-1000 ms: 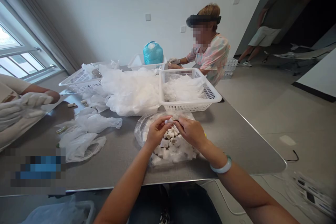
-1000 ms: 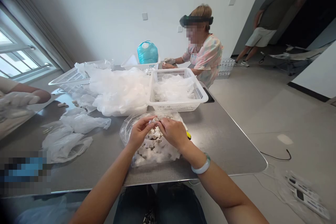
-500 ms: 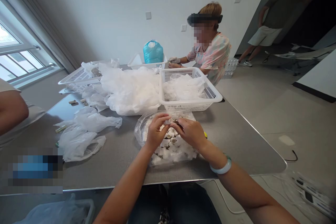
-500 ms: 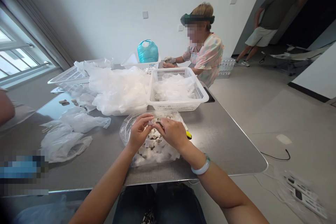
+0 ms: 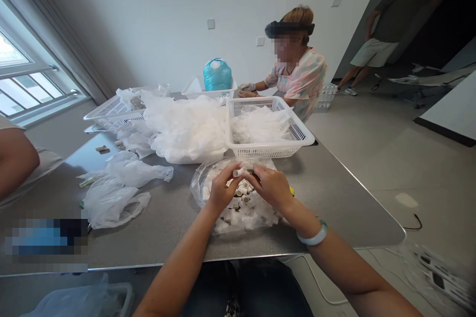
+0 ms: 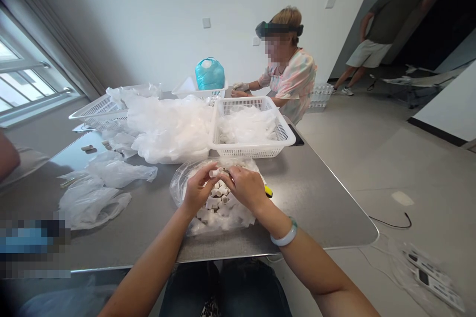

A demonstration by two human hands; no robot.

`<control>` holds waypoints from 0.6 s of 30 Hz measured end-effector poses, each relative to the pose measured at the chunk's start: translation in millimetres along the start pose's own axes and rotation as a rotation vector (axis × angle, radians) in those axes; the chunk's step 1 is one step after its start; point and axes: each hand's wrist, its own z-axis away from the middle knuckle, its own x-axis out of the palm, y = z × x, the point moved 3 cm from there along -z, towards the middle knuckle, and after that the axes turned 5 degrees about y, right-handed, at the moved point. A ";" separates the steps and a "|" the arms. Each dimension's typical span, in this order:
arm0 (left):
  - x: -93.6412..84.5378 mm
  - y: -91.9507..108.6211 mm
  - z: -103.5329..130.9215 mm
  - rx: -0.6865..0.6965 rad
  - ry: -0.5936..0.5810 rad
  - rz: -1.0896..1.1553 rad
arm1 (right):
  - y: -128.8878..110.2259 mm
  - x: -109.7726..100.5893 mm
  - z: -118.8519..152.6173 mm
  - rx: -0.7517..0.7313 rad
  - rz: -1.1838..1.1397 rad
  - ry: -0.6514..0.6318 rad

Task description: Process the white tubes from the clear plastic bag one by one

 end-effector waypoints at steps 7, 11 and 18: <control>1.0 1.1 0.0 0.042 -0.048 -0.037 | -2.0 0.3 2.0 -0.036 0.003 0.043; 1.3 3.5 -1.3 0.006 -0.138 0.030 | -1.0 -2.1 0.6 -0.048 -0.008 0.073; 0.9 3.1 -1.8 0.180 -0.094 -0.127 | 0.7 -1.4 -0.5 -0.006 -0.034 -0.006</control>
